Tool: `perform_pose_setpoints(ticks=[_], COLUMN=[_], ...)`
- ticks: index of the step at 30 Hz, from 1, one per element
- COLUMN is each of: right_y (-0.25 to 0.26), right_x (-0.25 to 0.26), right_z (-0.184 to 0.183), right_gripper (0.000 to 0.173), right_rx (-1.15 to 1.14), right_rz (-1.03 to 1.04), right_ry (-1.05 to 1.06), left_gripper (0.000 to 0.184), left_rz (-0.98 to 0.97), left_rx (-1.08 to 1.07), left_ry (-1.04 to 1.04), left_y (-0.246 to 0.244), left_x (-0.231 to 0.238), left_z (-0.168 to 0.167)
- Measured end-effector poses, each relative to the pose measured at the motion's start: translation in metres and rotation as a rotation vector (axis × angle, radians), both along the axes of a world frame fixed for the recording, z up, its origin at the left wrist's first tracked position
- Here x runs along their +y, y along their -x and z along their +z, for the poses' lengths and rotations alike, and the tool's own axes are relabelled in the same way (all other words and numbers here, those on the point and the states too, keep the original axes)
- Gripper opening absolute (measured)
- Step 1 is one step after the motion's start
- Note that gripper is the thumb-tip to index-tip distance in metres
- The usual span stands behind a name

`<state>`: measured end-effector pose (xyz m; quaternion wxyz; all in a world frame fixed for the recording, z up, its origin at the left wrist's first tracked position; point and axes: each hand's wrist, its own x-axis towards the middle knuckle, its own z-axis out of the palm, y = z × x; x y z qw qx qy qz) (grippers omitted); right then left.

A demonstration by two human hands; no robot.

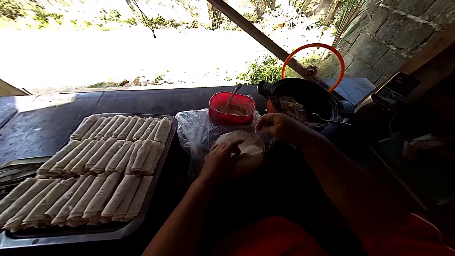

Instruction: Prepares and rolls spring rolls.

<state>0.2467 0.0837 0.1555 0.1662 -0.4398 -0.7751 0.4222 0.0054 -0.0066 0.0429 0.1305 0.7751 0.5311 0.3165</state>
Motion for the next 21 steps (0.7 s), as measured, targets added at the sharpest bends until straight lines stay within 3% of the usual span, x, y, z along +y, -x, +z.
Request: perform_pose_setpoints(ticks=[9,13,21], right_y=[0.03,0.029,0.009], right_x=[-0.006,-0.012,-0.021], right_z=[-0.06,-0.078,-0.107], right_gripper=[0.027,0.028,0.038], right_rx=[-0.16,-0.225,-0.21], right_rz=[0.267,0.326,0.32], right_ry=[-0.006,-0.06,-0.418], left_gripper=[0.028,0.028,0.033], left_rz=[0.007,0.04,0.053], left_rx=[0.016,-0.04,-0.098], left_ry=[-0.324,-0.315,-0.255], left_y=[-0.018,-0.019,-0.009], left_x=[-0.04,-0.042,-0.031], left_z=[-0.038,-0.04,-0.03])
